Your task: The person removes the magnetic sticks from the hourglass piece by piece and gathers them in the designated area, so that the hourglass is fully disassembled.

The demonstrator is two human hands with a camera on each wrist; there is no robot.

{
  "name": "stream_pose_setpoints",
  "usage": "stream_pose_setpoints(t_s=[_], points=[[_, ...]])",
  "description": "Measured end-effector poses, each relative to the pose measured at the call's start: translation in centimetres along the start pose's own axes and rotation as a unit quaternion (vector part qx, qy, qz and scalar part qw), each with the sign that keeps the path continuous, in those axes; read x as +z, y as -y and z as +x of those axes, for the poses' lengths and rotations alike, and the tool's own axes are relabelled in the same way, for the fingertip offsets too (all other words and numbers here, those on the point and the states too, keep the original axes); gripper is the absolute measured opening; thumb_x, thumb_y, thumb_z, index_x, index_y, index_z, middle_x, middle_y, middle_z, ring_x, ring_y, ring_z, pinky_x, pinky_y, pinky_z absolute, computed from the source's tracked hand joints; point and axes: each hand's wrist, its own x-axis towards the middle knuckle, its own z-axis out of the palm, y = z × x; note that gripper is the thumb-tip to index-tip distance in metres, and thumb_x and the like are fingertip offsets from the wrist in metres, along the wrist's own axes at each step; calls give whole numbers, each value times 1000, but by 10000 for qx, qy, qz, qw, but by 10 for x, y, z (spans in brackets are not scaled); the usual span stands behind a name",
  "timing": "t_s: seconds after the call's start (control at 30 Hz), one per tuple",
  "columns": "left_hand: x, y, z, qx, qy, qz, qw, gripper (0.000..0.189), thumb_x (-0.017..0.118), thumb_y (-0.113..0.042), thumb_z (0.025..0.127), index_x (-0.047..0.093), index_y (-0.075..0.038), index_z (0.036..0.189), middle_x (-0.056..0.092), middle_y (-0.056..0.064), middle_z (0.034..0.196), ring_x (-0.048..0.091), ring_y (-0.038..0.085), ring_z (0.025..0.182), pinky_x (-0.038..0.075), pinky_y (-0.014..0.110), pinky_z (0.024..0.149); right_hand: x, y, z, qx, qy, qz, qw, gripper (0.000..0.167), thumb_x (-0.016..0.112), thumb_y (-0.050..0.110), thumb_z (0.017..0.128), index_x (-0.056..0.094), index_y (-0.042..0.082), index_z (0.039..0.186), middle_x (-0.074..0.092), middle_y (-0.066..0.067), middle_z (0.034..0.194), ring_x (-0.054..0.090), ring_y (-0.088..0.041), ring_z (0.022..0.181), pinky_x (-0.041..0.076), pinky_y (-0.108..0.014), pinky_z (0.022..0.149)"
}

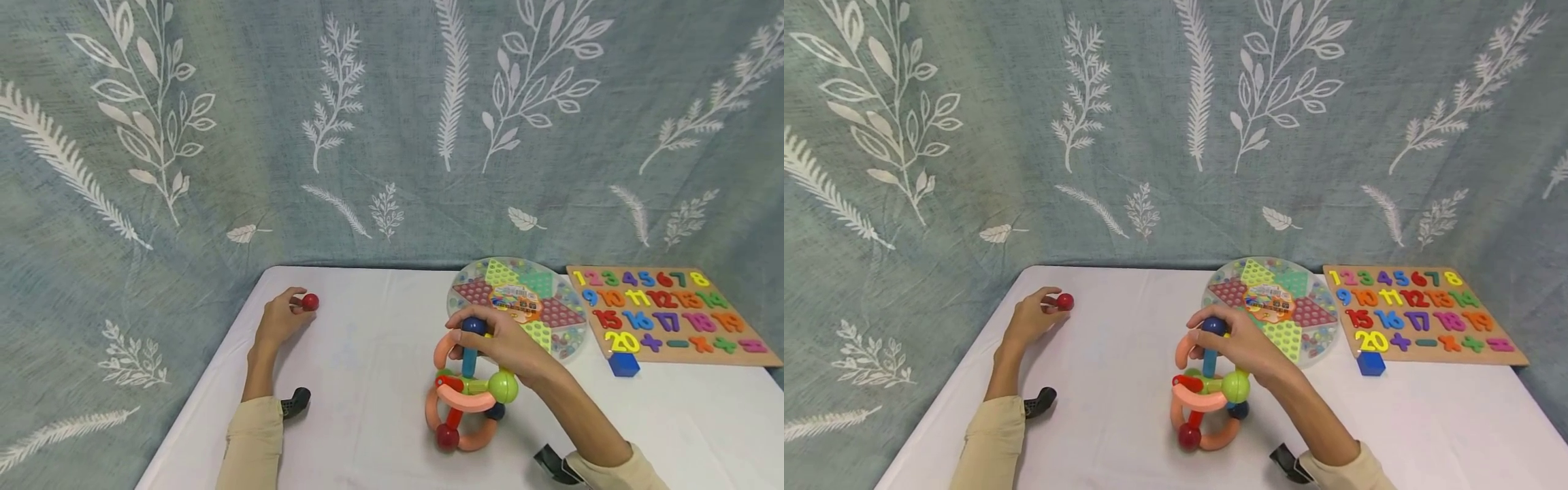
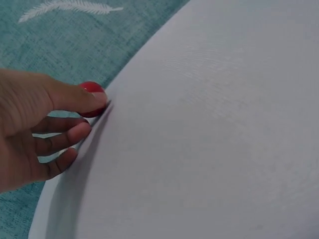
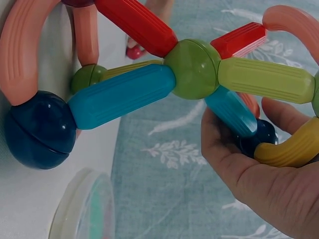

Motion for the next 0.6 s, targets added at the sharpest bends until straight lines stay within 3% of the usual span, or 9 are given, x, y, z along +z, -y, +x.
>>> stream_pose_setpoints(t_s=[0.17, 0.3, 0.47, 0.6], points=[[-10, -7, -2, -80, 270, 335, 9990, 61, 77, -8, 91, 52, 3, 145, 65, 34, 130, 64, 47, 118, 54, 59, 99, -1, 0, 0, -3, 31, 21, 10000, 36, 67, 23, 103, 62, -2, 129, 75, -3, 92, 75, -16, 88, 59, -26, 90], [-19, -18, -4, 33, 259, 669, 9974, 66, 79, -9, 88, 50, 5, 146, 61, 38, 132, 61, 51, 122, 54, 61, 98, -1, -1, -1, -19, 62, 21, 10000, 38, 66, 23, 103, 61, -3, 130, 75, -4, 93, 75, -16, 88, 59, -27, 89], [-32, -41, -7, 293, 22, 782, 9965, 63, 78, -12, 91, 51, 5, 146, 59, 37, 132, 62, 51, 119, 54, 60, 95, -2, 0, 0, -28, 86, 94, 9999, 40, 66, 23, 104, 59, -4, 132, 75, -4, 93, 75, -15, 88, 60, -28, 88], [-37, -68, -13, 699, 53, 453, 9965, 60, 75, -16, 95, 52, 3, 147, 59, 35, 138, 64, 49, 121, 56, 59, 95, -3, 0, 0, -8, 118, 220, 9997, 39, 63, 21, 105, 57, -6, 133, 74, 0, 93, 75, -13, 87, 60, -28, 87]])
